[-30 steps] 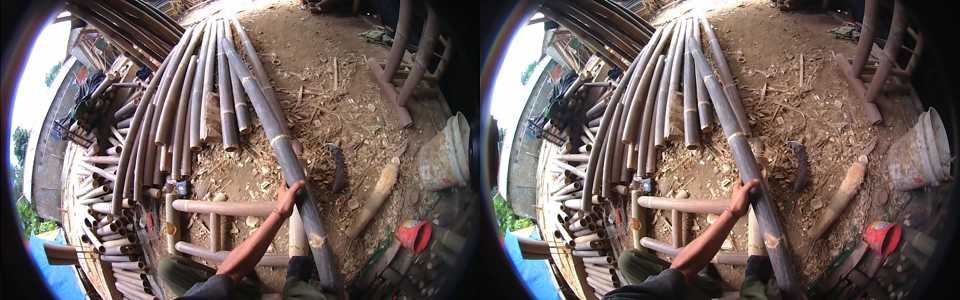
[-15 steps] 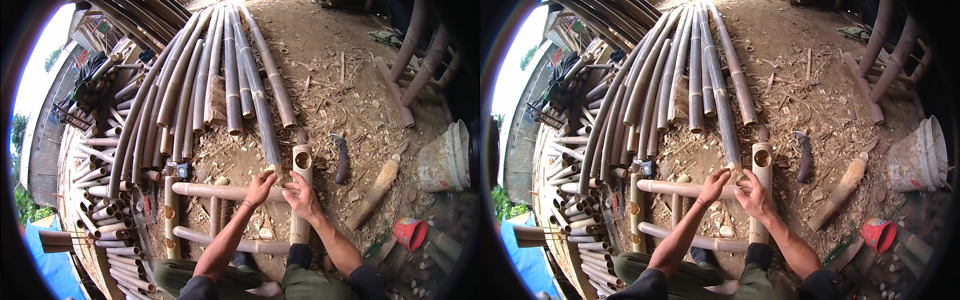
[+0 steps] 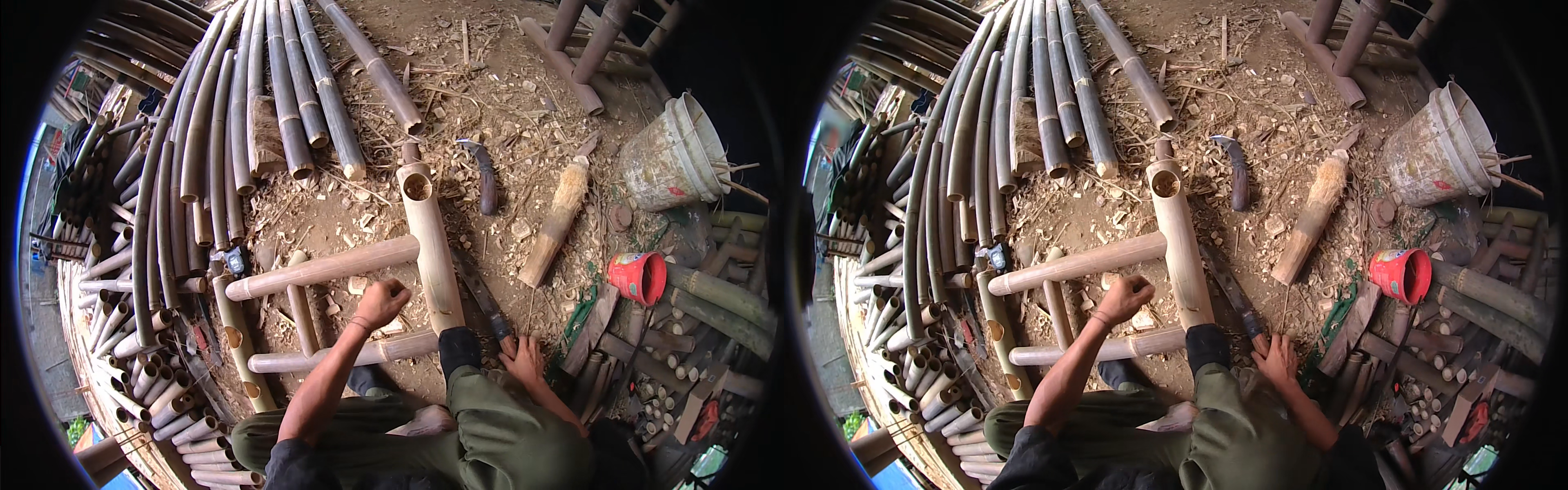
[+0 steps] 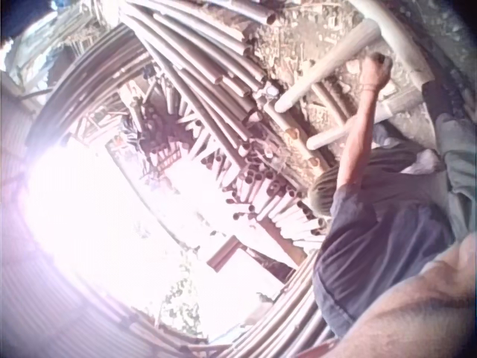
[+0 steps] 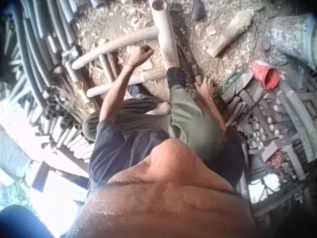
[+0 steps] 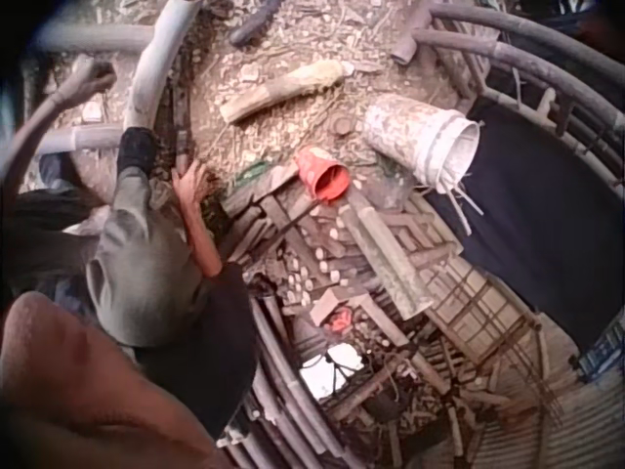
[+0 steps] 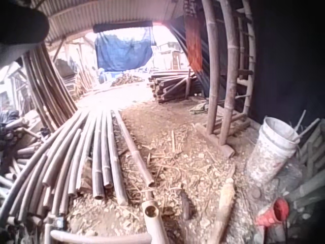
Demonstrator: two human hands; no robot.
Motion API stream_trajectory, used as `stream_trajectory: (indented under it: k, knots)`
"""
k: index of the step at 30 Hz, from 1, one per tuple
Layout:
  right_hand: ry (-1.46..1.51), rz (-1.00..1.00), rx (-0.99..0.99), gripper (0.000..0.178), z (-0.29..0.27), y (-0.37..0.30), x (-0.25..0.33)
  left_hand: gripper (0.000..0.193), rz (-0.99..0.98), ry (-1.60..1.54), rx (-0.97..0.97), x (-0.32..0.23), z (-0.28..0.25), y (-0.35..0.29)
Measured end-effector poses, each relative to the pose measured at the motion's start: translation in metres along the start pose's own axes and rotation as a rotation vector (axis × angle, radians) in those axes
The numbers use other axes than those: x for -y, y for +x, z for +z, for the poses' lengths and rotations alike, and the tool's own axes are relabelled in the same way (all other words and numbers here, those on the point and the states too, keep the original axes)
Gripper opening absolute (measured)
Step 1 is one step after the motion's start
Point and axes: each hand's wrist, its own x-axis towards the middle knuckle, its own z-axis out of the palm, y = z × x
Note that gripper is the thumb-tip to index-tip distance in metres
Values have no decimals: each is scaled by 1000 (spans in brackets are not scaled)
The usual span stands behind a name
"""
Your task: The person selects a long wooden pole and uses a chisel and mallet to carve a hole into a vertical wooden post. They then use a curved blade to refine the interior of the hole and test the fit of the pole.
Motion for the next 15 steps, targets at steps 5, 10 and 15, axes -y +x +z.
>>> stream_trajectory:
  k: [5,10,15]
  knots:
    - [465,-84,-158,46,42,-18,1,37,111,-257,368,-39,64,-22]
    - [1204,-57,177,30,-34,-43,39,69,-222,-587,604,-69,113,-39]
    - [796,-482,166,38,-68,23,63,37,-237,-1350,355,-87,129,-6]
